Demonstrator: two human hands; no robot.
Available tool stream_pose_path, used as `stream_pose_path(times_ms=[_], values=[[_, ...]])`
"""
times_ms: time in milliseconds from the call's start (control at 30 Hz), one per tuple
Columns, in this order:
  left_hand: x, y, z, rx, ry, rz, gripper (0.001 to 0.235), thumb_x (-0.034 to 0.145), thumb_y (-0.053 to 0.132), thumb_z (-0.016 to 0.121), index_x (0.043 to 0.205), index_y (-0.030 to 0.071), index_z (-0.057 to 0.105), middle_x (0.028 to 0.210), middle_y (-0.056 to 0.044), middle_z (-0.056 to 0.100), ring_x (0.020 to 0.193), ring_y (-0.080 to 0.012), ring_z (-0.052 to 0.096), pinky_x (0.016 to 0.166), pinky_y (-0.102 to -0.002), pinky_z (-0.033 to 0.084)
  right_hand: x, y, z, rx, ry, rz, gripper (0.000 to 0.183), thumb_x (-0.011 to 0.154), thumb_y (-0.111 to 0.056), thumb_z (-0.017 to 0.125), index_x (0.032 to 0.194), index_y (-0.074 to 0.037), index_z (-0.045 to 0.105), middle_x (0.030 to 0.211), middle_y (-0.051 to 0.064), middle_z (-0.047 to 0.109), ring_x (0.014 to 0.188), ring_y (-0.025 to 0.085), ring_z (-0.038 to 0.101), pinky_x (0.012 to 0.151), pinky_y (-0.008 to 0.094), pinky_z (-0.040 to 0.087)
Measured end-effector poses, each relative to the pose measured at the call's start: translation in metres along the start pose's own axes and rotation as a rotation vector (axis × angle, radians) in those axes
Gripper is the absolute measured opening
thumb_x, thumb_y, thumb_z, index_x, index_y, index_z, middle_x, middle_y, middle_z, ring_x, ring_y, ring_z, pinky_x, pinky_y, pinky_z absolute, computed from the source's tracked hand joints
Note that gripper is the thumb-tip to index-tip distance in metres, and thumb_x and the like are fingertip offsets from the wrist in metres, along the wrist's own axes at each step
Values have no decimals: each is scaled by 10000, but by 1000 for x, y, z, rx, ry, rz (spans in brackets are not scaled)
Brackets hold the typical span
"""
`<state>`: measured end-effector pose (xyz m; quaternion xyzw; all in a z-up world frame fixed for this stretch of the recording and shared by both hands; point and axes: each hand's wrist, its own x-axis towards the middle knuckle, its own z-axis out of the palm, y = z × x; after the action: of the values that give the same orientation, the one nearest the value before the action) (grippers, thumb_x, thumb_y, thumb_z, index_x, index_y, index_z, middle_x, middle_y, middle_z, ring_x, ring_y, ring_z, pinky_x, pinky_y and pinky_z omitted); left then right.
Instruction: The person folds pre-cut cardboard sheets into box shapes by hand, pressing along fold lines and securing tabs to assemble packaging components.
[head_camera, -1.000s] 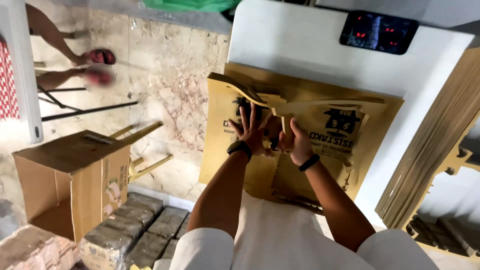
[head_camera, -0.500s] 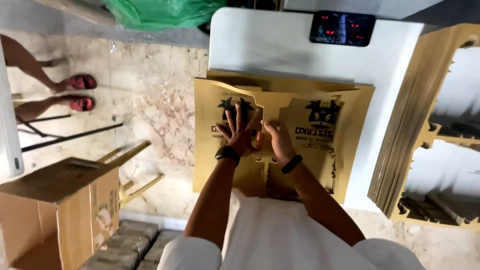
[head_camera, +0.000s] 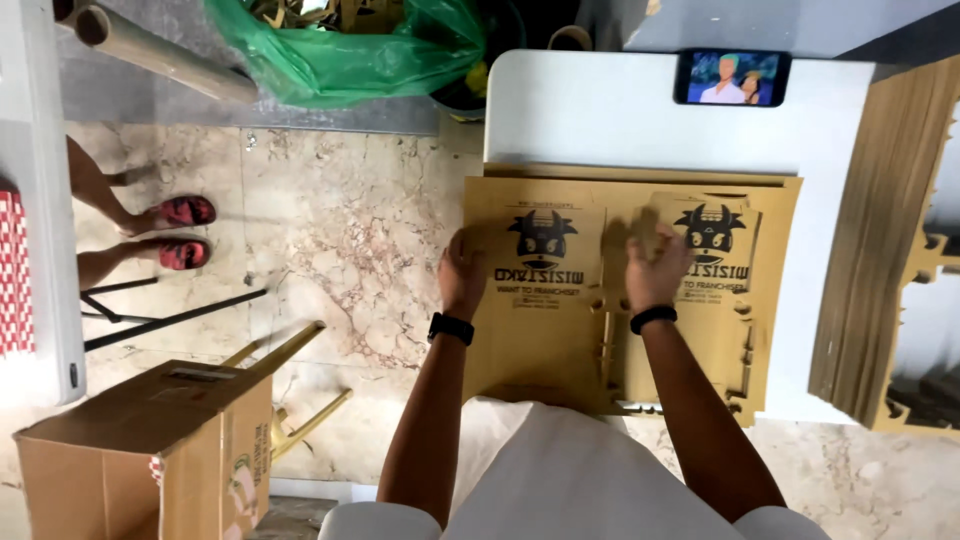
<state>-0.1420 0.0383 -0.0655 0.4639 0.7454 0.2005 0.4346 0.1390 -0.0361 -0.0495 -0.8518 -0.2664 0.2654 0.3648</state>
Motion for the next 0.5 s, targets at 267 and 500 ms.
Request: stream_pose_path(times_ms=[267,500], values=[[24,70,-50,313,-349,63,668,824,779,583,1171,208,599,961,-106,774,1018,-380,727,901,-542,548,-68,-119,68,156,-645,315,263,928,-277,735,878,-19,741,666,129,663,521,193,637,451,349,564],[61,28,-17,637,-381,158,661,855,753,527,1097,154,665,979,-138,768,1006,-382,741,901,-532,560,-58,-133,100,-70,-764,512,508,789,-453,853,705,29,715,496,156,603,383,188,546,361,292,458]])
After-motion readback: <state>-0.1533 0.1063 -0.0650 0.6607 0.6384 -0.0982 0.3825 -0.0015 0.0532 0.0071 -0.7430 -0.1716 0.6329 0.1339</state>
